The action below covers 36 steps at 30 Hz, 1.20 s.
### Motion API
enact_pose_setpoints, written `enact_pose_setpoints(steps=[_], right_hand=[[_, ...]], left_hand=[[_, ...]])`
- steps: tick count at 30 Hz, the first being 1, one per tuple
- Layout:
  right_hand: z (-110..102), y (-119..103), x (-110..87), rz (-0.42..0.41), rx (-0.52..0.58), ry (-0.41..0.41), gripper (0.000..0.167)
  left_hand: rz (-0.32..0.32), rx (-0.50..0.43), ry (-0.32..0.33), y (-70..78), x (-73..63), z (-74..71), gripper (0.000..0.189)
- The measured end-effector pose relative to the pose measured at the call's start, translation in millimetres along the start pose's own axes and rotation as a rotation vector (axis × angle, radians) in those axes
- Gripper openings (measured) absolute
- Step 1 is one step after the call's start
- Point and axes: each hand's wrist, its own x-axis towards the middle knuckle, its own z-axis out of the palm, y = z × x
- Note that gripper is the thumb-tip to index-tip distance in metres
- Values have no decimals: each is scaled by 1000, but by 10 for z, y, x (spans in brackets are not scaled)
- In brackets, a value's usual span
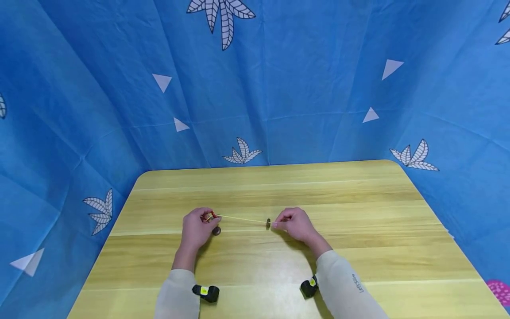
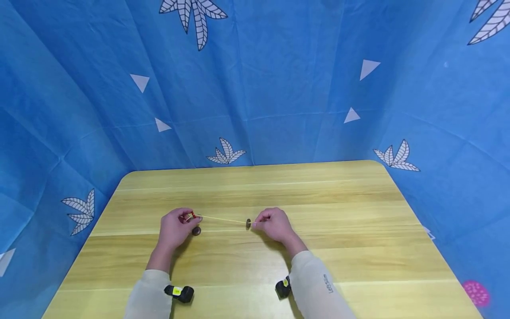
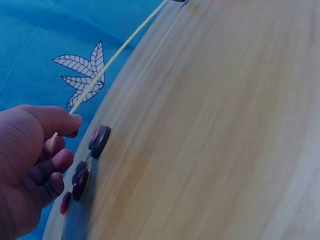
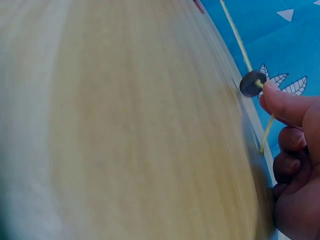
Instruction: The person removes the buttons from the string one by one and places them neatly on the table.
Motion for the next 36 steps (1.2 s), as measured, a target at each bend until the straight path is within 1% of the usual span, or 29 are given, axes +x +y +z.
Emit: enact_pose_setpoints(steps=[8,10,14,23,26,29,33,36], right_hand=[[5,10,3,-13,-22,12,12],[7,5,0,-13,-24,11,12],[9,-4,-1,-15,-29,13,12],[20,-5,1,-31,-35,30,13],[24,-6,-2,-30,-27,25,13],[21,-10,-5,-25,-21,19,12],[18,-8,-1,-4,-24,17,11],[18,-5,3,0,-26,17,11]], left_hand=[[-6,0,14,-61,2,-43,36],[-1,-4,26,-68,-2,-65,34],[6,15,49,-101,0,-107,29],[-34,46,55,-189,-22,-208,27],[-52,64,54,-202,-42,-254,27],[-57,75,51,-228,-61,-309,28],[-56,81,64,-296,-80,-388,28],[-77,97,76,-357,-96,-446,28]])
